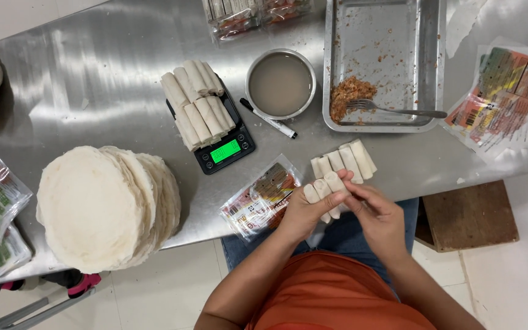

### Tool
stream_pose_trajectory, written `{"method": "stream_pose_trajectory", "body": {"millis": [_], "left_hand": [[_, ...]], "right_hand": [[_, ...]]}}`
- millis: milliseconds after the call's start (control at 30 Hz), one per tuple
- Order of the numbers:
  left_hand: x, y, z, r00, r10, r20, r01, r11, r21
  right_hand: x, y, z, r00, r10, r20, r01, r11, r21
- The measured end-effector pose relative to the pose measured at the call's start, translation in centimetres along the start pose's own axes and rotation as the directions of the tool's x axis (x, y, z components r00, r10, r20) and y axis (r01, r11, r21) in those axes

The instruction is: The person wraps prepared meat filling into spring roll wrappers by hand, using water to seal the edges, and then marks product labels with a marker.

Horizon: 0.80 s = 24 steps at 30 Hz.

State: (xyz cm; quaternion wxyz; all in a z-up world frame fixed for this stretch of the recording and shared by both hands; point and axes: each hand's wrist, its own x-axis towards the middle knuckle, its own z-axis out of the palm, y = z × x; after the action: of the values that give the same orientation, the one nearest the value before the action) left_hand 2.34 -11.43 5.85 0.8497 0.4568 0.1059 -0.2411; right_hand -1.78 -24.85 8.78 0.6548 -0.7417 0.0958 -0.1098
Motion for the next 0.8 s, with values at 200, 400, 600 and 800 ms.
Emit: {"method": "stream_pose_trajectory", "body": {"millis": [200, 400, 600, 800], "left_hand": [[-0.6, 0.9, -0.2, 0.993, 0.007, 0.122, -0.03, 0.981, 0.19], [1.3, 0.0, -0.1, 0.988, -0.065, -0.142, 0.018, 0.95, -0.313], [1.1, 0.3, 0.1, 0.991, -0.105, -0.084, 0.078, 0.958, -0.276], [1.1, -0.1, 0.5, 0.987, 0.146, -0.072, -0.12, 0.951, 0.286]], "right_hand": [[-2.7, 3.0, 0.7, 0.908, -0.4, 0.128, 0.42, 0.875, -0.242], [4.5, 7.8, -3.3, 0.985, -0.172, -0.004, 0.152, 0.878, -0.453], [5.1, 8.4, -5.8, 0.999, 0.049, -0.001, -0.047, 0.954, -0.296], [1.6, 2.8, -2.8, 0.992, 0.086, 0.088, -0.083, 0.996, -0.033]]}}
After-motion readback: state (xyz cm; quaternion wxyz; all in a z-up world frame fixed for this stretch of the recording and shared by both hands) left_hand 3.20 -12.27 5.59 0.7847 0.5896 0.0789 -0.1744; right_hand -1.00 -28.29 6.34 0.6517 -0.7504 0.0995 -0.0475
